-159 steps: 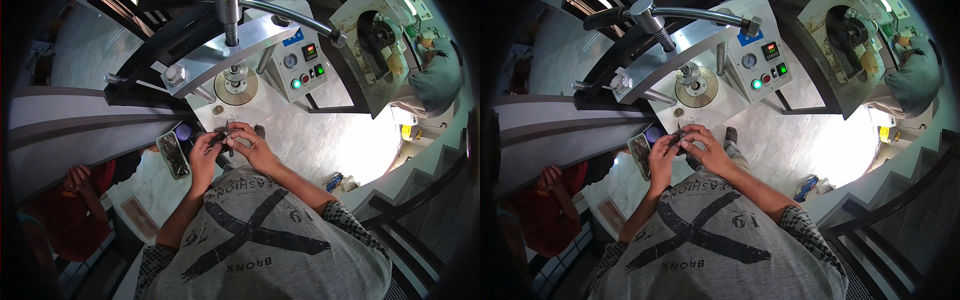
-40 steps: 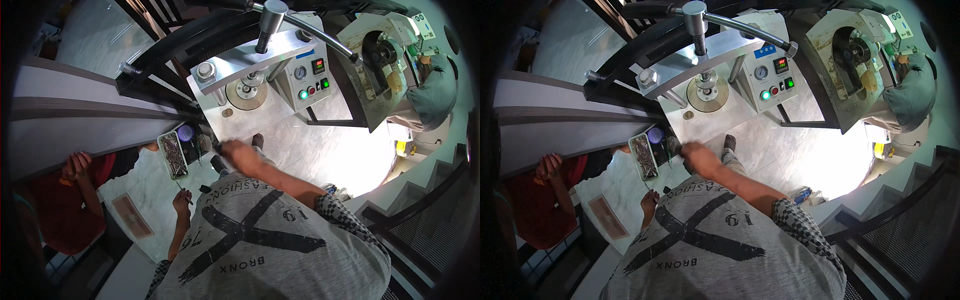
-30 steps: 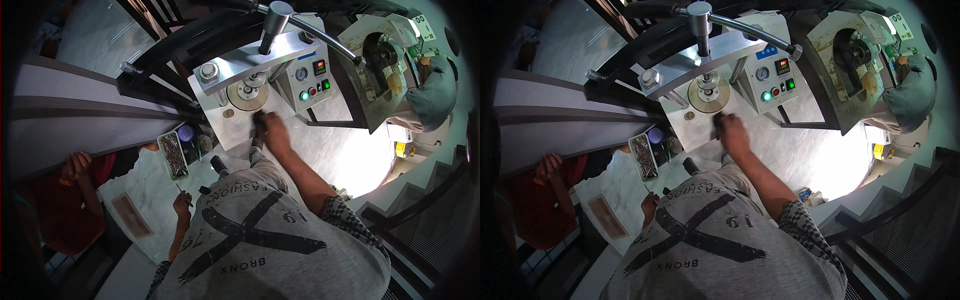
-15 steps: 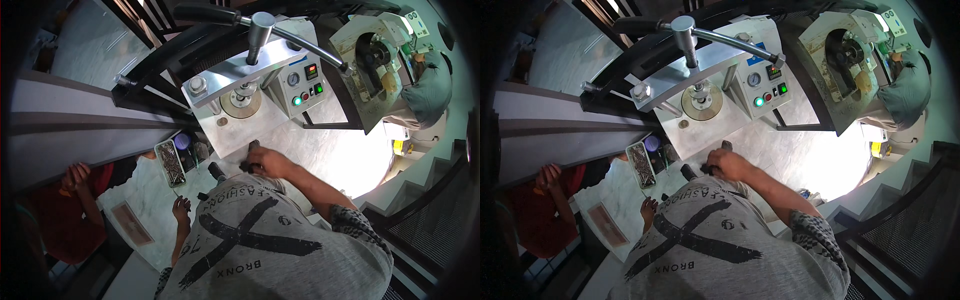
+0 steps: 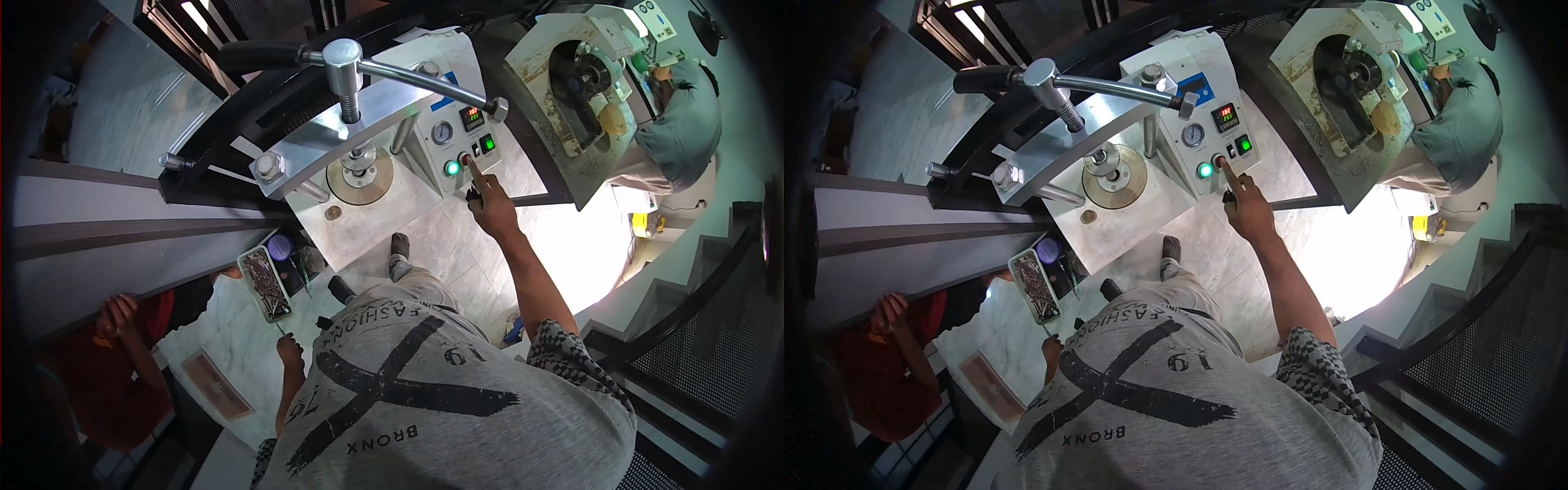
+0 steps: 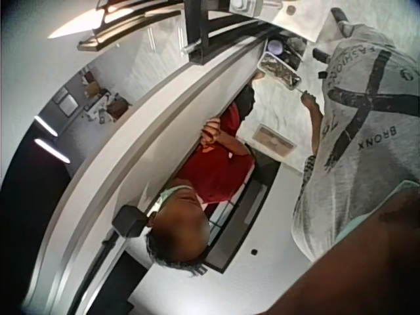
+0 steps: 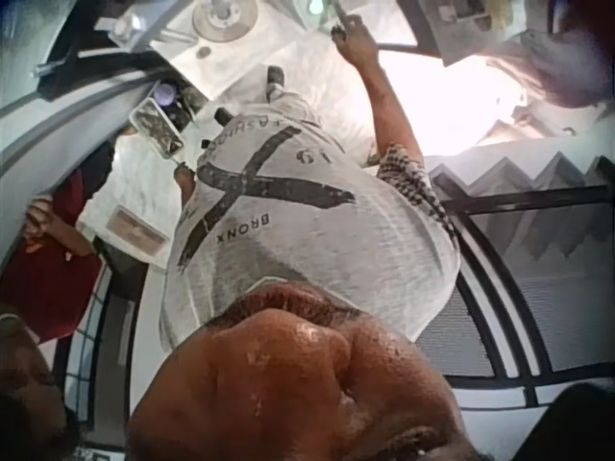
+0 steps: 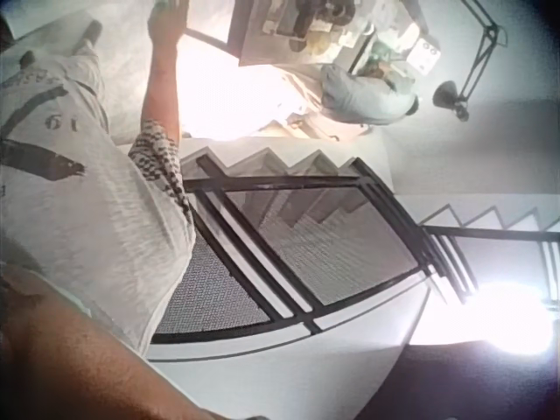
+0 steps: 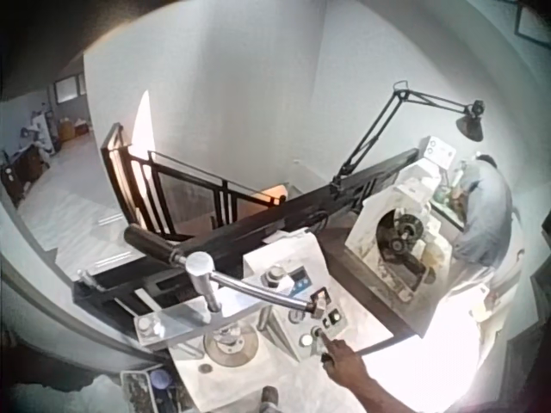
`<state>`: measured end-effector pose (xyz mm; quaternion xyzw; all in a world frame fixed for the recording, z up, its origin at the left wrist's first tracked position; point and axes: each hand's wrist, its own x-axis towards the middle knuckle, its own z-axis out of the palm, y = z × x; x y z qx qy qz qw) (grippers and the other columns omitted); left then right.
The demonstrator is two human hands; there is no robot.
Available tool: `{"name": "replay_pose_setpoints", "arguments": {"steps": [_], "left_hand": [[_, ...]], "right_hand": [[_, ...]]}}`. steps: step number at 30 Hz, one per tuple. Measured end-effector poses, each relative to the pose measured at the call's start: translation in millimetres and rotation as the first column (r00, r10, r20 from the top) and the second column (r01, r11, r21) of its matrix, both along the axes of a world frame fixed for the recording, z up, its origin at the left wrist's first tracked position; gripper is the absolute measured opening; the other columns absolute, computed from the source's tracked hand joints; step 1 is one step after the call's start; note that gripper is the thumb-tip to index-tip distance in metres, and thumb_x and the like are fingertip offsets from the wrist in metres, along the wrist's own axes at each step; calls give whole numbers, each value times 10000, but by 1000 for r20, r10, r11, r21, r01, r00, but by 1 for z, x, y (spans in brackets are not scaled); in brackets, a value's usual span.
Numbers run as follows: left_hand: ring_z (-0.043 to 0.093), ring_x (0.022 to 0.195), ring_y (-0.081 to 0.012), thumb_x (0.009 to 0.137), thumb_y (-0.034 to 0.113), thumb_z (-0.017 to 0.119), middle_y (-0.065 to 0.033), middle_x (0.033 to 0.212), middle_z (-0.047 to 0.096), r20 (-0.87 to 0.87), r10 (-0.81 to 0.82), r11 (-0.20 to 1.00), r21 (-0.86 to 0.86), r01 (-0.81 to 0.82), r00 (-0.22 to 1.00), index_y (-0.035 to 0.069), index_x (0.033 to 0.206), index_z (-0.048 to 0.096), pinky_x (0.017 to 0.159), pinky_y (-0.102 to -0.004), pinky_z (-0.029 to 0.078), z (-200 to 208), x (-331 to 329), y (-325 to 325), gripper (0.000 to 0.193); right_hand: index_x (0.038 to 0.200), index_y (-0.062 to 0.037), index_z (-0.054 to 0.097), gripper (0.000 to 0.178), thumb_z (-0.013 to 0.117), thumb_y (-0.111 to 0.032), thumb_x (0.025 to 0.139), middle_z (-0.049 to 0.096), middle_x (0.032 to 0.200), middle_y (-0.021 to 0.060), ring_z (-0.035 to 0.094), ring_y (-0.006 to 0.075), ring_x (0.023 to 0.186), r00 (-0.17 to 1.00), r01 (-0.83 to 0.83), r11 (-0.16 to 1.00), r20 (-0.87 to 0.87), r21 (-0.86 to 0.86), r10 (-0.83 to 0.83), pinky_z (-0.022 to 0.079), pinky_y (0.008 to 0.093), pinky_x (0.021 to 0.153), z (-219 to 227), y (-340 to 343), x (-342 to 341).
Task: The person prepares a dental mold within a metal flask and operates a press. They place the mold into the flask, position the assembly onto the press platform, and use the machine's controls to start the pressing process.
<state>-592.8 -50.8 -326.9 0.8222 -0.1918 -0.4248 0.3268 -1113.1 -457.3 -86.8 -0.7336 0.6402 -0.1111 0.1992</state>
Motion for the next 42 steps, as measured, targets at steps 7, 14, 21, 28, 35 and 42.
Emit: {"name": "replay_pose_setpoints", "arguments": {"steps": [7,14,21,28,35,42], "left_hand": [[392,445,-118,998,234,497,-5,632,429,-38,182,982,58,-180,983,15,951,631,382,-309,310,-4,-17,-22,260],[375,397,-130,1013,246,467,5,580,408,52,-24,997,71,20,998,17,917,633,363,-325,296,-21,-25,19,298],[316,374,-128,1035,282,475,22,544,362,-227,188,981,-2,-193,956,58,862,582,361,-310,246,3,-38,-11,303],[329,402,-116,1010,272,513,26,574,377,-213,370,919,229,-322,904,80,862,573,381,-293,256,44,-38,-73,249],[315,410,-118,978,230,514,37,574,366,-175,128,988,113,-109,976,103,829,552,394,-311,232,12,-12,-61,200],[304,415,-122,991,249,500,32,582,356,-229,321,933,245,-265,919,90,812,535,403,-317,242,38,-20,-89,243]], "right_hand": [[1573,-317,316,838,576,-78,814,621,1053,202,638,391,971,990,-6,995,140,-97,19,538,495,822,-14,2,-17],[1327,-222,645,425,511,-162,928,626,672,110,610,223,578,955,257,965,138,45,-261,498,387,605,-6,-18,-44],[903,-25,593,269,784,-40,715,566,880,120,557,267,774,976,146,970,188,-195,-109,472,364,725,-29,-14,-57],[1103,-39,554,209,664,-84,931,630,843,120,608,186,637,702,453,866,515,210,-492,497,342,603,-29,-2,-66],[1092,-125,647,281,618,-384,985,691,828,172,664,356,757,903,352,924,207,149,-377,500,454,677,4,-8,-47],[994,-42,668,450,494,-455,1034,661,779,232,645,424,738,881,420,895,169,148,-442,482,472,680,15,-33,-45]]}}
